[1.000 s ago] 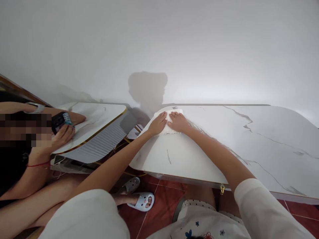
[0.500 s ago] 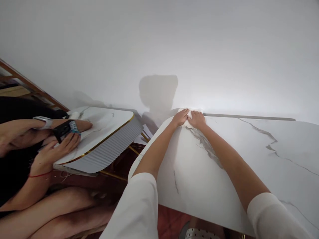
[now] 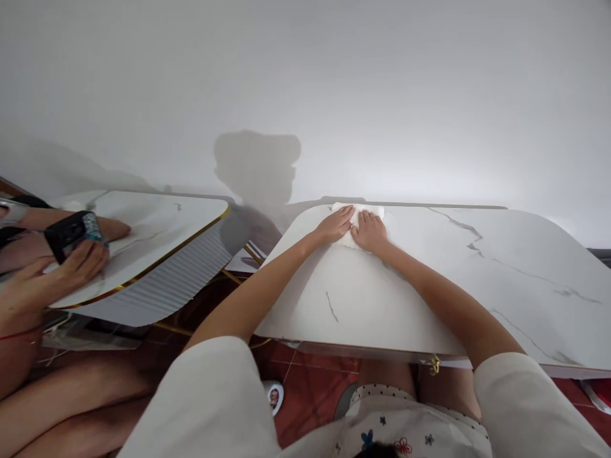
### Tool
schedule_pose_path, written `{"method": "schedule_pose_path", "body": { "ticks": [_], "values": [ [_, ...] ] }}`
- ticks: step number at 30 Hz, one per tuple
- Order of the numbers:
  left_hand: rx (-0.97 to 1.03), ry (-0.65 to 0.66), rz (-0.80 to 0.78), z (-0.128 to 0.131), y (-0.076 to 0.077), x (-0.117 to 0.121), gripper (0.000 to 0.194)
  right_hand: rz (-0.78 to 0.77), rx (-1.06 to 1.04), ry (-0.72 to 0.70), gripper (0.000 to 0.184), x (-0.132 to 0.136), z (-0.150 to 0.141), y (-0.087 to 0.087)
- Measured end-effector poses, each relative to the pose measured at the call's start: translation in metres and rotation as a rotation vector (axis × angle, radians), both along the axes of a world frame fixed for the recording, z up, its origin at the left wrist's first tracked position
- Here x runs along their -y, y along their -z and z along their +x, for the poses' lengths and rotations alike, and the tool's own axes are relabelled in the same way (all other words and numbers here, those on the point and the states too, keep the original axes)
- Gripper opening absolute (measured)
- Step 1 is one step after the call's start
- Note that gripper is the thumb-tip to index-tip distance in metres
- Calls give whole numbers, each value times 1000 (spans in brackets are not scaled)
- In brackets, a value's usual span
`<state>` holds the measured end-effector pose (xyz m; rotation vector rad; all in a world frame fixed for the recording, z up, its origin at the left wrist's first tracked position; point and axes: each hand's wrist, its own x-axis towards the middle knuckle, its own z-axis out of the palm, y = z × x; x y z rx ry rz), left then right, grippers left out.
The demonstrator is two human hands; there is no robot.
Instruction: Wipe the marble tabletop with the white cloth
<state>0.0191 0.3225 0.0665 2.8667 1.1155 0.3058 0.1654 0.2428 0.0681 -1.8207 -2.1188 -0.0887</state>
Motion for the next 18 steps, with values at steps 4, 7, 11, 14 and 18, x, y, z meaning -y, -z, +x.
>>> {"method": "schedule_pose_path", "body": {
  "ticks": [4,7,11,14,18],
  "values": [
    [12,8,8,-29,0,50,60,15,-7,-34,62,45,-26,1],
    [17,-19,40,-52,2,92,61,18,-22,-93,62,80,-45,1],
    [13,-95,93,-74,6,151,60,50,-25,-205,62,126,-59,1],
    [-7,-141,121,-76,9,190,59,72,-12,-289,61,157,-55,1],
    [-19,-162,152,-57,14,223,59,80,6,-326,59,187,-32,2]
  ]
}}
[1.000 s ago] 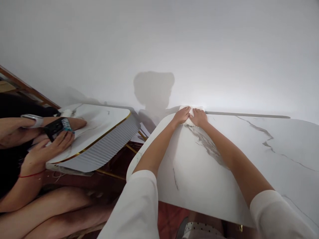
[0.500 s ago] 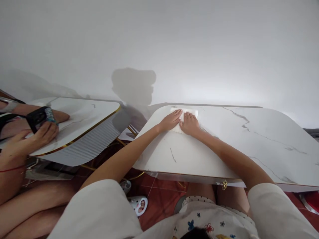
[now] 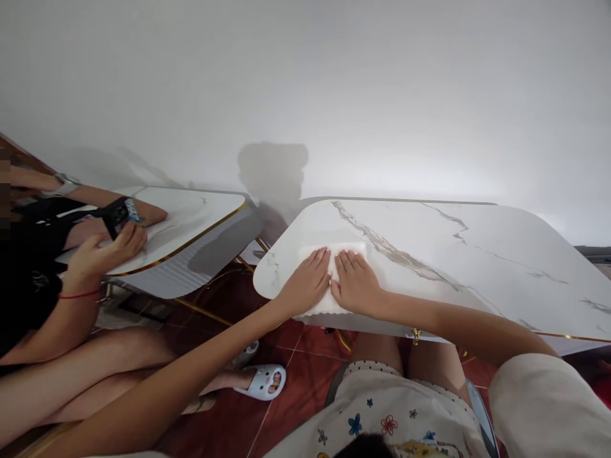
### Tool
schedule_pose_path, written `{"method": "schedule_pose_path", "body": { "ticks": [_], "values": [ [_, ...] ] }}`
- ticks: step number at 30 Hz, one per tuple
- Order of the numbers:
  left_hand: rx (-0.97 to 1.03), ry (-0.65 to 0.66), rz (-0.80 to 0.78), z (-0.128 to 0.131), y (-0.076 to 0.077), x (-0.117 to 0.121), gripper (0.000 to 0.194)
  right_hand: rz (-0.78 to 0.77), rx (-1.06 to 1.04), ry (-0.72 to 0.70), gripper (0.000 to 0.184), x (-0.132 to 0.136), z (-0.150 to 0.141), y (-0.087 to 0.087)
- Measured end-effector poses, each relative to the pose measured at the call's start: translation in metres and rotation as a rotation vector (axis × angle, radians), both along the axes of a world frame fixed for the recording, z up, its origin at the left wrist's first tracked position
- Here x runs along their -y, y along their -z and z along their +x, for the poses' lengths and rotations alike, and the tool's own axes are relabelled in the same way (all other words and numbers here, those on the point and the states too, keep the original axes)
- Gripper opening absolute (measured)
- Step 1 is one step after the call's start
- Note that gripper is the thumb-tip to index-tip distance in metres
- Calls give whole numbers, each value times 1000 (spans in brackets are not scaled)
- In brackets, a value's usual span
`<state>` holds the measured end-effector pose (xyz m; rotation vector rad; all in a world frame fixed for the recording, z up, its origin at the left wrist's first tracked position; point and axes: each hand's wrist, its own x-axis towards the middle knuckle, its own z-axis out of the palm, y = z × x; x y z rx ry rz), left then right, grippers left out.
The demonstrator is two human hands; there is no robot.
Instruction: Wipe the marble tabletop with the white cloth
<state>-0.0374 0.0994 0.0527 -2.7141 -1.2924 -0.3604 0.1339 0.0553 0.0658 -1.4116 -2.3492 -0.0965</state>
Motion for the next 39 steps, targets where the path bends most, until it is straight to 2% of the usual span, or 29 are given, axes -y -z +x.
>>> {"method": "schedule_pose_path", "body": {
  "ticks": [2,5,8,11,15,20,24,27,30,33,39],
  "values": [
    [12,3,10,18,3,4,59,-15,5,19,59,5,18,1],
    [44,22,4,50,4,-9,57,-55,18,62,59,-5,47,2],
    [75,19,-23,80,1,-39,57,-112,59,73,59,-35,73,-2],
    [106,6,-40,101,-2,-77,55,-162,76,73,57,-78,88,-9],
    [149,-46,-65,110,-3,-131,52,-214,52,129,50,-135,85,-14],
    [175,-59,-45,106,1,-194,49,-104,20,175,48,-192,74,-7],
    [152,-55,-7,107,5,-233,48,-85,3,179,48,-228,76,-1],
    [142,-68,25,115,5,-253,47,-80,-7,189,47,-250,83,-1],
    [128,-47,53,131,2,-266,44,-69,-11,230,46,-264,95,-1],
    [109,-16,61,152,-1,-271,43,-65,0,283,46,-265,112,0],
    [77,124,41,181,-2,-255,48,-72,16,426,54,-231,134,3]
  ]
}}
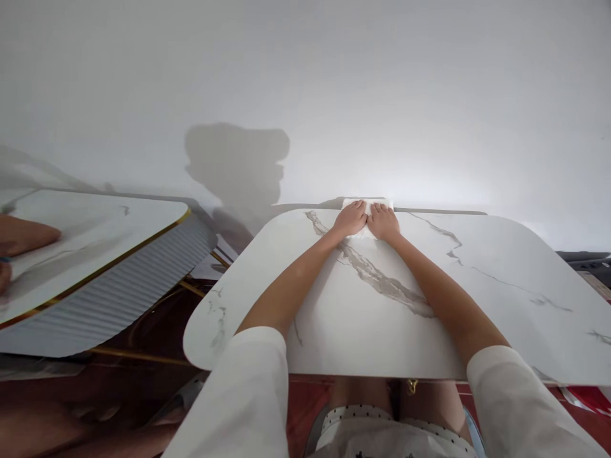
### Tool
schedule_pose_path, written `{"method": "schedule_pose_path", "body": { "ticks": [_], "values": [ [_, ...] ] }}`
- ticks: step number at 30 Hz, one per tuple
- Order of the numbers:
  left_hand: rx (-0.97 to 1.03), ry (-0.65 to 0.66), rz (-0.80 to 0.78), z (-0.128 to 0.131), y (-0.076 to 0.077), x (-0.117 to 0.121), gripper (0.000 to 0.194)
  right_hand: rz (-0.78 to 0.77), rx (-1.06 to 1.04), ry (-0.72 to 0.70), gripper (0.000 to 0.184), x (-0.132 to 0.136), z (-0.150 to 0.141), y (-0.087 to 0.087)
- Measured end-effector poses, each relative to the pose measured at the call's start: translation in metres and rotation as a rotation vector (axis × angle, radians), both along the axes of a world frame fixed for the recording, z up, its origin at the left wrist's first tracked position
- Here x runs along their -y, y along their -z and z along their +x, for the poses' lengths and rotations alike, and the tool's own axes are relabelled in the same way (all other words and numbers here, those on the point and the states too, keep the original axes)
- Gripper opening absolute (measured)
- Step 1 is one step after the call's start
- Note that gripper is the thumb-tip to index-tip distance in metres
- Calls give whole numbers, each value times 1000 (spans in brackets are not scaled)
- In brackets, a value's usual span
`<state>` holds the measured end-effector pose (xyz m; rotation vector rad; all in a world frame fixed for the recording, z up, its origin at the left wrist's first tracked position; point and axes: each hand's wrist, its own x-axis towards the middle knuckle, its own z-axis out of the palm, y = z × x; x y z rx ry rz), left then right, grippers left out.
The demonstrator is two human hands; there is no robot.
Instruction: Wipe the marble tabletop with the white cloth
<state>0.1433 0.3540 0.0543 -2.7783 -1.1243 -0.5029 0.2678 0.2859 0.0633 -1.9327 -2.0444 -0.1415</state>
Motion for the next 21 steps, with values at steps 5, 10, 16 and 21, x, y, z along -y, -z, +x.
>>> {"method": "schedule_pose_path", "body": {
  "ticks": [5,10,16,21],
  "values": [
    [-62,104,-40,-9,-1,37,53,-8,-1,69,56,50,-11,-1],
    [-83,130,-55,-36,-2,82,55,-10,-11,63,56,101,-37,-4],
    [-72,60,-53,-76,-3,151,56,5,-32,-20,55,157,-70,-5],
    [-73,-15,-27,-103,-6,214,57,44,-55,-101,53,205,-91,-2]
  ]
}}
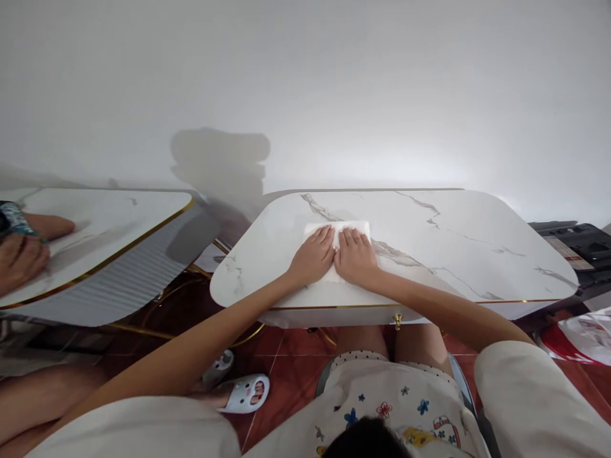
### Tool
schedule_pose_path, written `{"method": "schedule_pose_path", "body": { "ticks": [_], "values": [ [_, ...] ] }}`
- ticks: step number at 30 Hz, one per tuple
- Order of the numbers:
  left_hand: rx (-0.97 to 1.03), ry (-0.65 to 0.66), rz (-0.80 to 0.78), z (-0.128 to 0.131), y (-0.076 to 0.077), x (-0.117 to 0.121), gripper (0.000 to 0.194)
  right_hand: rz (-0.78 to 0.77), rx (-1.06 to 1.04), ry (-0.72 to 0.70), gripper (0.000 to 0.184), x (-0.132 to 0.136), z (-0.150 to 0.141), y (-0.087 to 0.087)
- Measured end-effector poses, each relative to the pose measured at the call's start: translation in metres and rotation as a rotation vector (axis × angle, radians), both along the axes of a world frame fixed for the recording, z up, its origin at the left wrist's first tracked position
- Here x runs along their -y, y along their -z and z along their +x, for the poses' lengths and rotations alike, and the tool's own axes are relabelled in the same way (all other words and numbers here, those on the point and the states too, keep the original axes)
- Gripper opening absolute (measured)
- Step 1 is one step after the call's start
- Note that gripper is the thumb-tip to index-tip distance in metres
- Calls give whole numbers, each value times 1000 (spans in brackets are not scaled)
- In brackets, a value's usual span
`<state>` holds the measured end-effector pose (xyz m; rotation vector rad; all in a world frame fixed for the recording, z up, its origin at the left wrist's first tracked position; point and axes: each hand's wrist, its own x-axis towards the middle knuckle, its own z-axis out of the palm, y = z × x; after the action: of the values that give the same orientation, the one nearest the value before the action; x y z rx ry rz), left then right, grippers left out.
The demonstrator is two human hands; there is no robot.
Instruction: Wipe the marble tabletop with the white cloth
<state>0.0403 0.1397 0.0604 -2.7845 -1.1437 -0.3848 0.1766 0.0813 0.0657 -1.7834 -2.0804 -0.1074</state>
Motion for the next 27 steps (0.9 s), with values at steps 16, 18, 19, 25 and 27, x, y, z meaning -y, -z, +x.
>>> {"method": "schedule_pose_path", "body": {
  "ticks": [16,18,19,25,27],
  "values": [
    [108,-84,-47,86,10,32,56,-64,88,-119,54,22,96,-6],
    [118,-94,-38,100,10,8,56,-45,115,-124,53,-2,108,-5],
    [124,-97,-31,106,10,-4,55,-35,125,-127,52,-15,113,-4],
    [115,-134,29,120,8,-85,51,-20,156,-152,49,-98,123,-6],
    [97,-139,69,121,8,-110,50,-32,164,-149,48,-123,123,-7]
  ]
}}
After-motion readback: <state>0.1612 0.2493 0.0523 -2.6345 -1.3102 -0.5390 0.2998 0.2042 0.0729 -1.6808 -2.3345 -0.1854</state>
